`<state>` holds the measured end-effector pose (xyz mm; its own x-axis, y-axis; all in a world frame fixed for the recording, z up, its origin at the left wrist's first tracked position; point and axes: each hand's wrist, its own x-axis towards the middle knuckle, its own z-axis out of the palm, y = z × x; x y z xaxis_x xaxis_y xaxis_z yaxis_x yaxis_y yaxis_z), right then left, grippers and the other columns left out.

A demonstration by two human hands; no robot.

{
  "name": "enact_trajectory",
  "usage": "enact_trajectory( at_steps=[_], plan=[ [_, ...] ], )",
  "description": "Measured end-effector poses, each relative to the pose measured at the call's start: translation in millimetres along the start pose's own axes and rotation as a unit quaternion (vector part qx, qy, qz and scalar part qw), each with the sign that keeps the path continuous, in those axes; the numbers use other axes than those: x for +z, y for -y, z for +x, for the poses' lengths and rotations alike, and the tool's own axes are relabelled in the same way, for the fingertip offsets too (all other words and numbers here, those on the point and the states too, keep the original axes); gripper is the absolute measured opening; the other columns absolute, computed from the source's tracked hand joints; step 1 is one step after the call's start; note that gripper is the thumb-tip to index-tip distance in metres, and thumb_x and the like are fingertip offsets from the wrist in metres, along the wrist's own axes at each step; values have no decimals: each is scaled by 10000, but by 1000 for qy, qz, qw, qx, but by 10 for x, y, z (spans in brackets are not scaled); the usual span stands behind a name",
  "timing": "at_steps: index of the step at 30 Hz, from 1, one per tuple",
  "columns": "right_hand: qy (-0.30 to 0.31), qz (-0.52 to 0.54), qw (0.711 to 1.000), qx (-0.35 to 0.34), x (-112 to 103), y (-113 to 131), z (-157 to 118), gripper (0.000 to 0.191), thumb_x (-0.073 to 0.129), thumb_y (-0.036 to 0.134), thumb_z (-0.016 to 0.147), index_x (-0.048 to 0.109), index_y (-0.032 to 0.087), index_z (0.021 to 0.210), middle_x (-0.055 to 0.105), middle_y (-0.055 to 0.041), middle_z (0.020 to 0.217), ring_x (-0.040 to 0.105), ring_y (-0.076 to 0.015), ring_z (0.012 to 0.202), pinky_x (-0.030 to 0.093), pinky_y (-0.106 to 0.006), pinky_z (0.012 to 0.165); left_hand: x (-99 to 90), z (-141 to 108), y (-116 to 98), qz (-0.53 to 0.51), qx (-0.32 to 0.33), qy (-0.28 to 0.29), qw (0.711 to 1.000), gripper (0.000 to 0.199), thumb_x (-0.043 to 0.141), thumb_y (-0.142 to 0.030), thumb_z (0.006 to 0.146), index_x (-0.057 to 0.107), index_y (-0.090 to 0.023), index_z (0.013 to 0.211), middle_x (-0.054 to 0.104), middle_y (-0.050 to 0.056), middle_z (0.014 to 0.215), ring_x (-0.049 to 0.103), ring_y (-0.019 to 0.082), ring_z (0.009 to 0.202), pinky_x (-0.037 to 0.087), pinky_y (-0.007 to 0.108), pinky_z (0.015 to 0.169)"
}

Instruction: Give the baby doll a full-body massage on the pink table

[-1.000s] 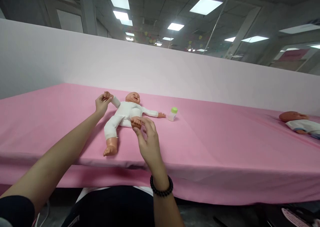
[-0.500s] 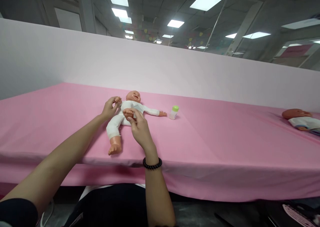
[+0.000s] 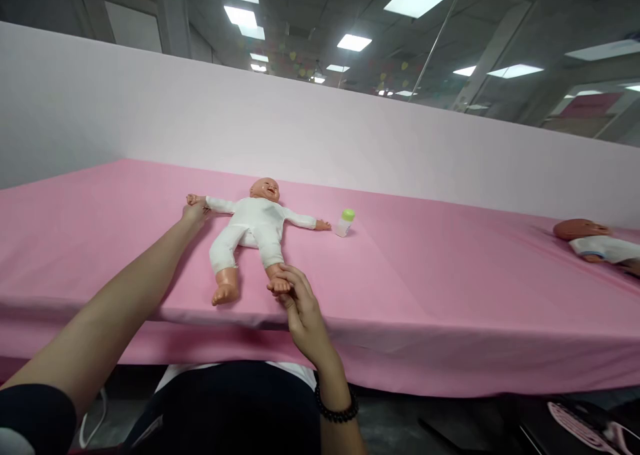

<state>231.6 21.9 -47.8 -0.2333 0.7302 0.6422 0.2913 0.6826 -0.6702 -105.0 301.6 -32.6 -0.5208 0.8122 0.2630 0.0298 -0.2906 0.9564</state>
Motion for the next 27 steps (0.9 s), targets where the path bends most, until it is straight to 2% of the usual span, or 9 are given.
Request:
enact_trajectory(
  at_steps=[3,6,10,13,16,19,22,24,27],
  plan=[
    [-32,38,999,-13,-8,132,296,330,496,248,1074,577,307,1388,604,-80,1422,588,-232,1321,524,-448,1120,94,-112,-80,7,80,4,997,259,651,-339,881,518,-224,1071,643,95,1080,652,233,1082,563,392,947],
    [-44,102,994,-3,60,227,732,300,552,280,1048,601,283,1344,668,-69,1292,704,-192,1035,624,-376,926,201,-301,-196,15,175,81,981,329,643,-323,873,555,-224,1175,654,100,1254,641,225,1161,535,370,1012],
    [-5,141,990,9,309,108,1220,263,579,323,1005,615,237,1251,690,-83,1283,702,-220,1097,637,-358,873,273,-573,-311,49,255,217,941,347,660,-298,835,675,-203,1168,717,75,1205,652,234,1127,510,386,1047],
    [-1,130,991,25,482,-45,1376,274,556,344,992,607,223,1233,679,-97,1301,686,-232,1127,638,-361,854,270,-678,-341,70,273,269,921,342,678,-274,810,726,-197,1139,743,67,1169,655,239,1095,512,380,1025],
    [-7,128,991,23,488,-69,1348,286,561,365,995,605,226,1241,671,-97,1317,691,-223,1085,635,-365,866,262,-650,-314,70,266,268,924,320,680,-262,816,723,-209,1128,742,54,1165,652,235,1099,500,374,1032],
    [-10,139,990,17,301,53,1175,298,584,376,1014,601,244,1281,672,-85,1306,708,-204,1023,623,-374,909,242,-499,-224,53,228,216,948,314,671,-227,831,671,-221,1145,719,52,1190,645,226,1116,484,381,1053],
    [4,119,993,27,45,184,884,289,569,346,1041,589,266,1318,676,-71,1274,711,-190,988,600,-387,956,187,-280,-94,22,159,128,979,299,619,-221,906,562,-231,1199,678,71,1199,643,210,1113,501,384,1022],
    [36,97,994,44,-78,208,639,286,532,325,1063,565,285,1345,630,-75,1359,699,-180,996,596,-379,952,139,-141,-8,1,106,75,992,253,594,-261,960,503,-232,1195,660,76,1104,656,205,1037,528,391,961],
    [82,69,993,46,-128,131,255,293,451,302,1096,524,314,1380,532,-81,1480,644,-196,1181,574,-383,1008,84,-6,87,-34,53,38,997,251,637,-340,965,490,-232,1137,621,57,951,663,209,907,557,404,871]
  ],
)
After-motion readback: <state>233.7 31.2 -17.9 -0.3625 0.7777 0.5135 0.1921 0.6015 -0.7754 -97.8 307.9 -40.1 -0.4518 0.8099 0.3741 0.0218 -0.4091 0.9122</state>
